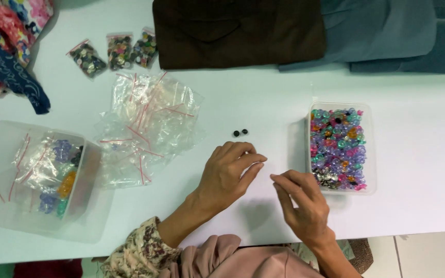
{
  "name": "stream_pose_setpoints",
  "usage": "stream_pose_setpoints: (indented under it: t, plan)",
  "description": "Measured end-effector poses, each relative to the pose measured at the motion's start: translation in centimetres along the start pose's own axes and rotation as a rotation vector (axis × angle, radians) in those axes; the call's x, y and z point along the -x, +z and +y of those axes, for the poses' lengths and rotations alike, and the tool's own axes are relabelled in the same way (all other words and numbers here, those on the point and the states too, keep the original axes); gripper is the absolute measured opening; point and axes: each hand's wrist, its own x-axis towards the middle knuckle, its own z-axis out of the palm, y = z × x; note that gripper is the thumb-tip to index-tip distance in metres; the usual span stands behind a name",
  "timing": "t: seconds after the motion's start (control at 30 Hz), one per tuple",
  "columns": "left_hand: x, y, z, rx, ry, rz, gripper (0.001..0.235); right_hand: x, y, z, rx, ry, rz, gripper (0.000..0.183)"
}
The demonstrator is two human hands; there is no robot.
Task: Sorting small colorful beads and placing them into small resealable plastic bags
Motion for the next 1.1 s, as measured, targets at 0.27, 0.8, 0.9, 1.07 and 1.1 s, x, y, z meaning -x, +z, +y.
stream_pose_setpoints:
  t: [0.27,0.8,0.9,1.07,1.1]
  plan:
    - [-9.7,12.3,0.3,-0.093,0.215,0.006,0.011,-2.7,-5.8,10.5,0.343,0.185,0.143,0.014]
    - [-14.4,21.1,0.0,-0.414,0.342,0.064,0.013,-3.2,-4.9,19.5,1.023,0.162,-0.109,0.007]
    - [-14.5,21.5,-0.1,-0.445,0.362,0.079,0.011,-3.1,-4.9,19.5,1.033,0.159,-0.099,0.005]
    - [-14.4,22.3,-0.2,-0.459,0.372,0.155,0.011,-2.9,-4.7,19.3,1.12,0.157,-0.118,0.003]
    - [-14.5,22.7,-0.5,-0.469,0.378,0.192,0.009,-3.4,-4.7,18.7,1.173,0.166,-0.125,0.006]
